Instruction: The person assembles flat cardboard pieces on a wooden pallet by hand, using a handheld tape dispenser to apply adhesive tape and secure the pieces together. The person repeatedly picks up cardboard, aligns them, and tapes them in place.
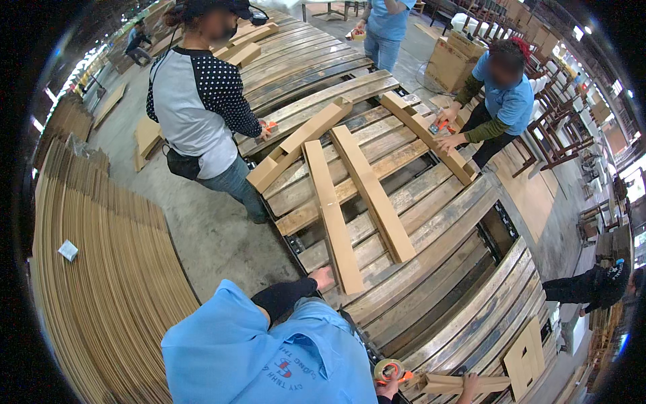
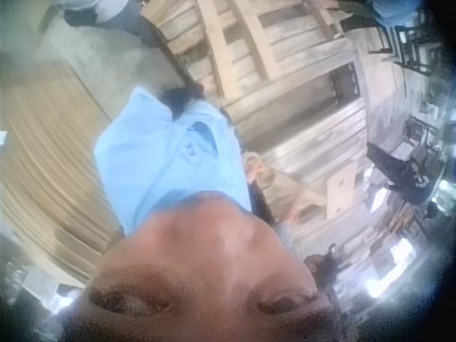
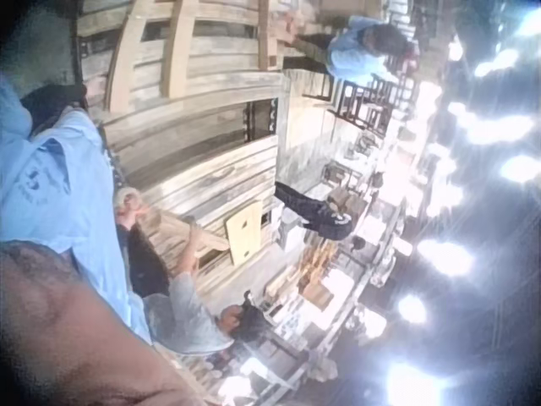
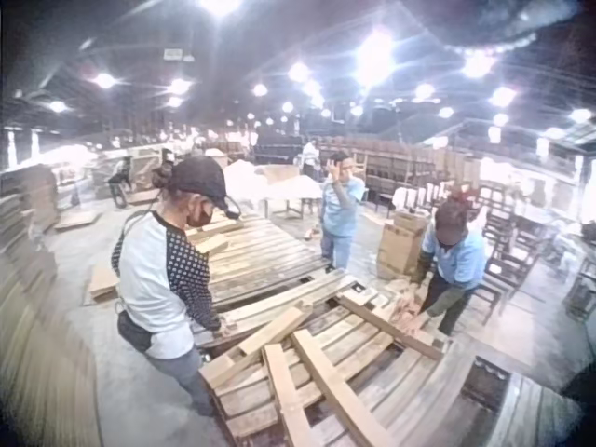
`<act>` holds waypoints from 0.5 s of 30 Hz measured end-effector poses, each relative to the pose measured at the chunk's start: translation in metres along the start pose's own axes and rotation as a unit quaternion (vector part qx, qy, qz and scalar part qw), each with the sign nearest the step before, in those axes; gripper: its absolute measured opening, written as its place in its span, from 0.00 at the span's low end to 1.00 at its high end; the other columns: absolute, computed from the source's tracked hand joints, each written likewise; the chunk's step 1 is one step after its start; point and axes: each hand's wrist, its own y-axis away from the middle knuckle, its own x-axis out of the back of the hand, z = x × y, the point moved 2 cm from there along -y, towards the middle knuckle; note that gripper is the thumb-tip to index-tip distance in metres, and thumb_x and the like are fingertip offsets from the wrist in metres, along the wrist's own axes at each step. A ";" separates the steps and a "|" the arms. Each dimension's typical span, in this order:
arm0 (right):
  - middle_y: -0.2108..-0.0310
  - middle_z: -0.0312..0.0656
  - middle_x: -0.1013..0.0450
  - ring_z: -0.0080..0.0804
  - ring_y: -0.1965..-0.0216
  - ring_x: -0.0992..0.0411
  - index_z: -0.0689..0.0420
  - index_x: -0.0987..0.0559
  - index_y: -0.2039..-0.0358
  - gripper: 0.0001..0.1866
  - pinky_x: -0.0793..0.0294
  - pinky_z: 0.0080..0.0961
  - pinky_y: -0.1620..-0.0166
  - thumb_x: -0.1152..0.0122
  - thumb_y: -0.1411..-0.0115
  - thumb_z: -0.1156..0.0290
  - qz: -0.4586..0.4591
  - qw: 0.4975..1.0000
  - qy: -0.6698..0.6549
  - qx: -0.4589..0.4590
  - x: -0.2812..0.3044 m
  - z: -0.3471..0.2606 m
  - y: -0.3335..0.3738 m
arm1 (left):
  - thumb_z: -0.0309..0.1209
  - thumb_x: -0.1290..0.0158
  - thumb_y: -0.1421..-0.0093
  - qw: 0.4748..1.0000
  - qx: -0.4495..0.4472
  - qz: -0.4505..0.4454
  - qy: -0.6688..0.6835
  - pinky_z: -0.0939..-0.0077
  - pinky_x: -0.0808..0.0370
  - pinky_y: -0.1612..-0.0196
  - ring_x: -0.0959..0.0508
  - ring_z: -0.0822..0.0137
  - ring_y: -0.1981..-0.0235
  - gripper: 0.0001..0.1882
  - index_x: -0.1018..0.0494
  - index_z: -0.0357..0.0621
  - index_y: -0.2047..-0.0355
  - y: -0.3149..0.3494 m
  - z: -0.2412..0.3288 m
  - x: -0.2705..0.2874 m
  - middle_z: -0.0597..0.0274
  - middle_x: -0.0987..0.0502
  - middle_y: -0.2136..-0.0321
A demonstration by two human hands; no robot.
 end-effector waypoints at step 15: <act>0.52 0.44 0.21 0.46 0.58 0.20 0.53 0.24 0.45 0.20 0.20 0.53 0.61 0.37 0.33 0.59 -0.006 1.000 0.012 0.011 -0.014 0.011 -0.002 | 0.47 0.35 0.46 0.997 0.031 0.050 -0.042 0.57 0.23 0.43 0.20 0.47 0.47 0.44 0.34 0.34 0.35 0.037 -0.012 -0.014 0.43 0.19 0.51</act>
